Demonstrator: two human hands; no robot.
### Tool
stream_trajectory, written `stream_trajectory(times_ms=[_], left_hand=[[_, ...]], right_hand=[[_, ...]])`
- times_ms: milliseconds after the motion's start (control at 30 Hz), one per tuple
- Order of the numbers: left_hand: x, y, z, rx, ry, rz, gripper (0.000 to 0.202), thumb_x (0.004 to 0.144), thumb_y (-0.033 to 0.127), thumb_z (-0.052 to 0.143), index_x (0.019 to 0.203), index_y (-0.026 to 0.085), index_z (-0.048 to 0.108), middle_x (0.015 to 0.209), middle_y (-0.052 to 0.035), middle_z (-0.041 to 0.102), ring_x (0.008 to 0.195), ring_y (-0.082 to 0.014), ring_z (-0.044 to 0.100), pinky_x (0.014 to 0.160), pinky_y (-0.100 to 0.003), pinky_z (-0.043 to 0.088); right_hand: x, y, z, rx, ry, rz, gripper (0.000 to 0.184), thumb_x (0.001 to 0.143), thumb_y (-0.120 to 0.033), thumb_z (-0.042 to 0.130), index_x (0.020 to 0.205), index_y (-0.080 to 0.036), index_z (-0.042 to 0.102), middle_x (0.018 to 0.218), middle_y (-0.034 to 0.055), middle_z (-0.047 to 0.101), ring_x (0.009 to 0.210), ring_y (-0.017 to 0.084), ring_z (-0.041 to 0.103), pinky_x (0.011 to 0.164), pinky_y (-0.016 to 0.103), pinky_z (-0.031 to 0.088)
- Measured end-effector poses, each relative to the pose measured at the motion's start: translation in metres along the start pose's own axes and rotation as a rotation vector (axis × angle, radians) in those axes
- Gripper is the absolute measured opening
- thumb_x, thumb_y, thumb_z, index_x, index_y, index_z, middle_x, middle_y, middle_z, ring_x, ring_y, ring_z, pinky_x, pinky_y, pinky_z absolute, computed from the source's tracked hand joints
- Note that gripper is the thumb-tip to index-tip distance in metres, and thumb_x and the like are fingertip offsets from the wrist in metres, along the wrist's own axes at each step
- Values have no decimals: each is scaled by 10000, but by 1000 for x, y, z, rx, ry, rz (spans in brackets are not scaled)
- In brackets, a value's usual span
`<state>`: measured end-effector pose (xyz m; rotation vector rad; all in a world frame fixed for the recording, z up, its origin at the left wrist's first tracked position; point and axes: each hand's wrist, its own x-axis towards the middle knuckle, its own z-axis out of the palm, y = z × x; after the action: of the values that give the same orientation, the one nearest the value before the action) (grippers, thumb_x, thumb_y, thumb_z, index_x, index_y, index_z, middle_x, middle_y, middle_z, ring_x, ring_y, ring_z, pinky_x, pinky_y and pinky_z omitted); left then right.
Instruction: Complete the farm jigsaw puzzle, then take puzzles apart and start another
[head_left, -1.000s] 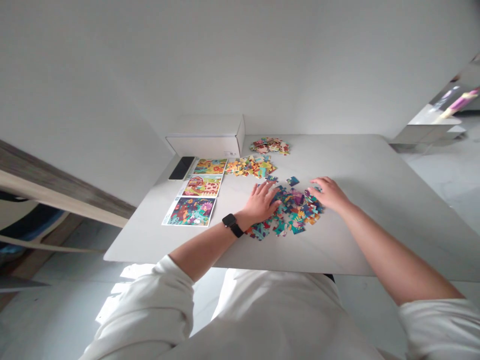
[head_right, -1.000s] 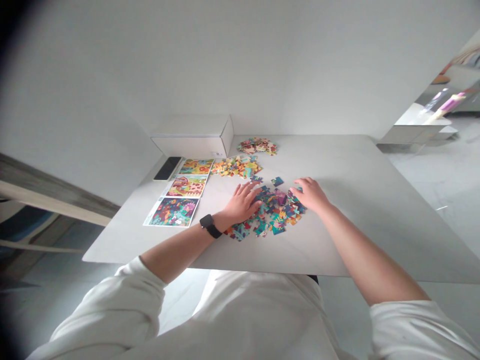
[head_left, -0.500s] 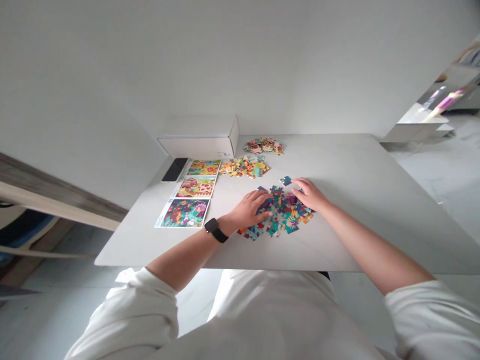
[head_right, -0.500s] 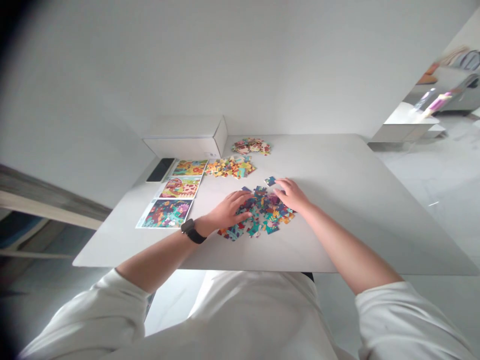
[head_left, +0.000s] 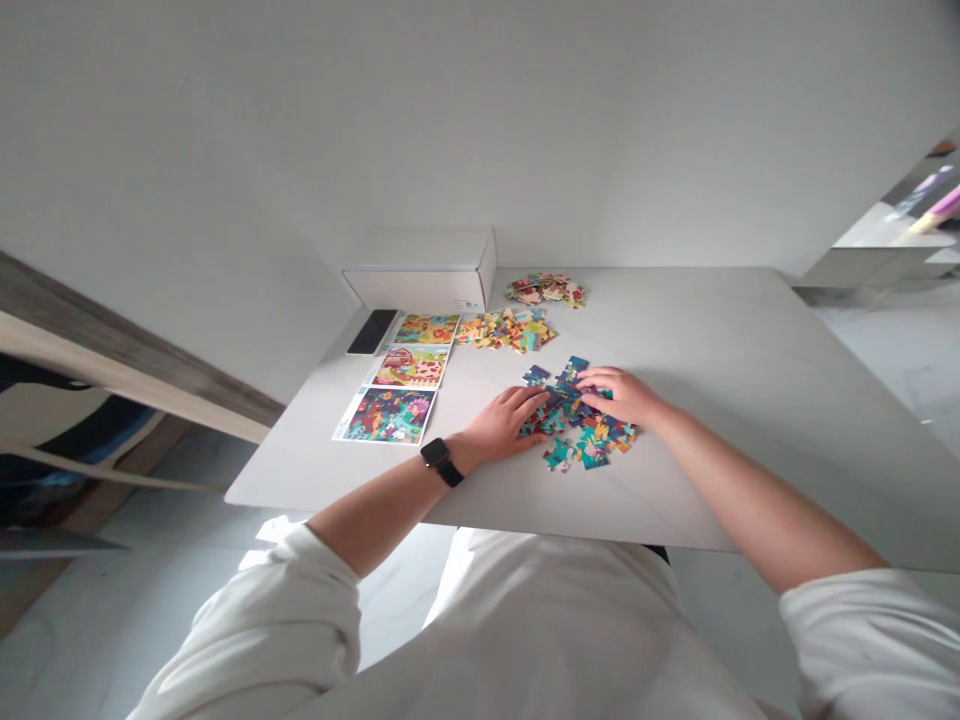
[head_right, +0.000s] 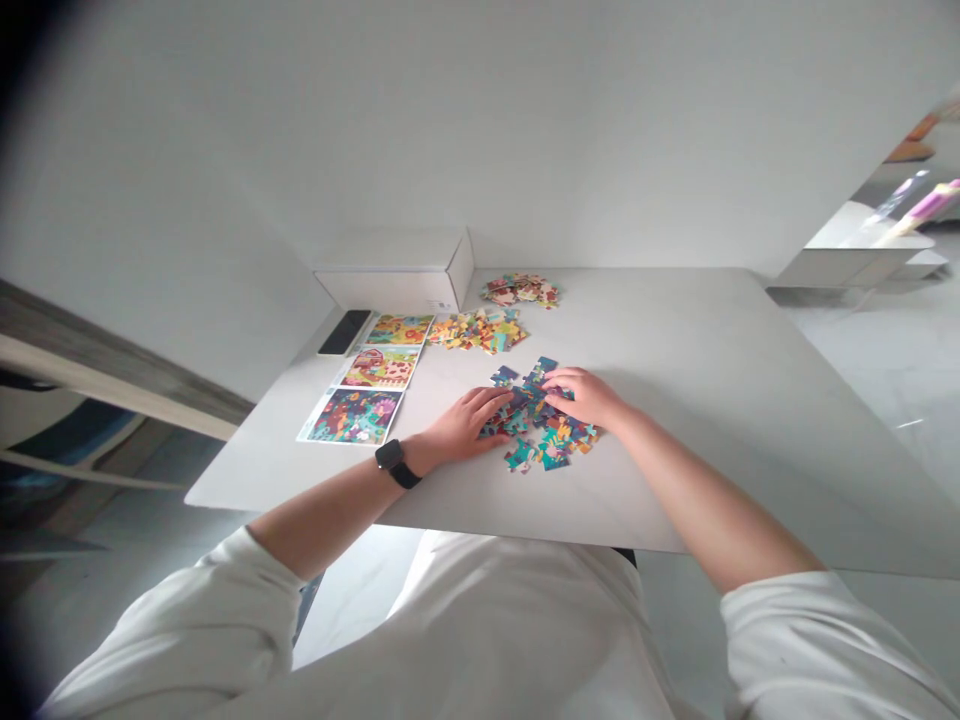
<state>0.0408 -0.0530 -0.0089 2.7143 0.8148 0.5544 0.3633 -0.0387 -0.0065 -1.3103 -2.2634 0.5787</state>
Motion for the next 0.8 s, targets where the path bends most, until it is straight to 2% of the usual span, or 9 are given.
stream_trajectory(times_ms=[100,200,300,400,467,567,700,800], left_hand=[[14,-7,2,-16,-6,24,758,1031,583,649,1669,234,434,1615,-194,548,1480,-354,532,1256,-571,462],[25,-11,2,-37,-21,55,739,1026,583,655,1644,223,467,1621,-186,545,1499,-348,520,1284,-559,429],[37,-14,0,-24,24,19,711,1044,612,602,1614,198,501,1622,-195,539,1525,-350,495,1308,-564,388],[49,-16,1,17,55,-96,714,1065,613,555,1611,159,492,1624,-216,533,1538,-357,482,1303,-560,395],[54,-16,4,30,9,-132,732,1048,596,594,1613,143,484,1580,-220,577,1491,-363,533,1272,-552,439],[56,-11,8,16,-53,-92,720,1012,556,665,1591,155,514,1503,-201,641,1399,-358,611,1211,-527,505],[50,-1,7,-56,-44,-6,701,1012,568,667,1593,203,522,1432,-179,680,1335,-346,649,1168,-519,536],[43,4,2,-121,-43,54,701,1018,543,667,1615,217,500,1477,-183,647,1359,-328,638,1178,-495,531]], right_hand=[[-13,-2,-9,-15,-8,-10,270,984,-396,679,1173,-269,825,1342,93,787,1284,285,714,1195,492,506],[-26,0,-18,-100,28,17,352,970,-428,706,1261,-253,799,1381,115,764,1318,311,687,1207,491,490],[-33,5,-29,-249,38,200,501,929,-472,763,1356,-209,755,1452,167,715,1359,356,656,1209,499,480],[-29,8,-36,-348,-69,350,580,878,-510,817,1351,-182,749,1416,198,724,1314,374,679,1151,465,518],[-23,8,-38,-383,-134,376,584,830,-520,859,1306,-197,766,1361,188,748,1255,368,706,1095,431,543],[-10,3,-40,-407,-188,409,587,736,-520,927,1229,-231,792,1256,161,781,1149,353,738,984,390,576],[2,-2,-42,-356,-286,451,499,695,-501,947,1112,-262,813,1091,92,814,998,304,765,839,340,578],[6,-1,-44,-317,-308,458,449,690,-476,951,1064,-269,811,1040,55,817,931,263,764,788,311,569]])
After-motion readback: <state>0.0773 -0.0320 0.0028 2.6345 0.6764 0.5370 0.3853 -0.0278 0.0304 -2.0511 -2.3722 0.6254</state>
